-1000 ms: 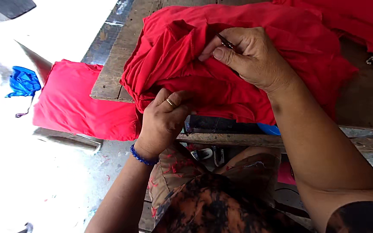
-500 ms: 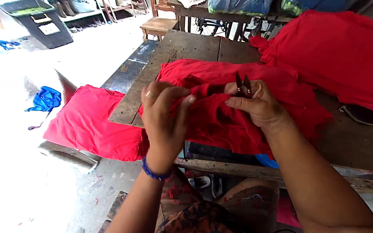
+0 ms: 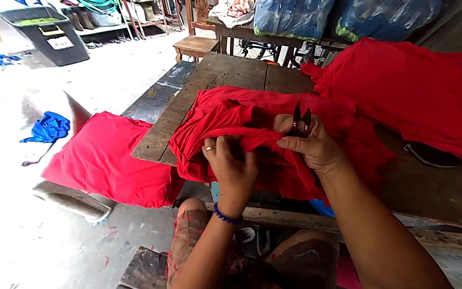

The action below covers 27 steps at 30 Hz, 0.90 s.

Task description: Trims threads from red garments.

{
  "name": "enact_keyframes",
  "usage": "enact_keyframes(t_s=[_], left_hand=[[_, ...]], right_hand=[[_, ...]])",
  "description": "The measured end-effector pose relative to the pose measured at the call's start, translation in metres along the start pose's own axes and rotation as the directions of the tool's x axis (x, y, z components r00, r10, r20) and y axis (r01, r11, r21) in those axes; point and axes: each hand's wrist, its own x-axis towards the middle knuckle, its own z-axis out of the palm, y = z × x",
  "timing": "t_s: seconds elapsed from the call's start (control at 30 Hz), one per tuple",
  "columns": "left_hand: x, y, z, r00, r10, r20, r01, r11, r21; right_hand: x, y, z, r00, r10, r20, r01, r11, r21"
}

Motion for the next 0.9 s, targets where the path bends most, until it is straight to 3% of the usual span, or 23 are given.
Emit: enact_keyframes(t_s=[0.13,0.2,0.23,0.3,0.37,0.43,0.5,0.63,0.9], left_hand=[[-0.003,-0.012,-0.028,1.0,-0.007,-0.029,0.002,0.986,-0.168],[-0.007,-0.007,-0.034,0.997,-0.081,-0.019,0.067,0.92,-0.386],[-0.008,-0.002,-0.036,0.986,-0.166,0.003,0.142,0.829,-0.541],[-0.007,0.009,-0.039,0.925,-0.366,0.103,0.299,0.535,-0.79],[-0.004,0.02,-0.042,0.855,-0.481,0.197,0.364,0.284,-0.887],[-0.005,0.022,-0.044,0.833,-0.496,0.246,0.364,0.157,-0.918],[-0.008,0.019,-0.047,0.871,-0.435,0.228,0.322,0.157,-0.934],[-0.014,0.01,-0.052,0.95,-0.245,0.193,0.259,0.279,-0.925],[-0.02,0.012,-0.059,0.978,-0.087,0.187,0.206,0.481,-0.853]], right_hand=[[-0.004,0.0,0.009,0.996,-0.063,0.059,0.07,0.988,-0.137],[-0.005,-0.004,0.017,0.993,-0.065,0.102,0.086,0.974,-0.21],[-0.005,-0.007,0.021,0.99,-0.058,0.13,0.087,0.968,-0.234],[-0.007,-0.011,0.029,0.988,-0.013,0.153,0.053,0.964,-0.261],[-0.01,-0.015,0.033,0.988,0.042,0.147,0.001,0.96,-0.279],[-0.013,-0.014,0.033,0.993,0.063,0.102,-0.034,0.964,-0.264],[-0.018,-0.011,0.034,0.998,0.053,0.03,-0.045,0.974,-0.223],[-0.02,-0.014,0.049,0.993,-0.077,-0.09,0.051,0.963,-0.264],[-0.016,-0.013,0.091,0.92,-0.347,-0.185,0.179,0.789,-0.588]])
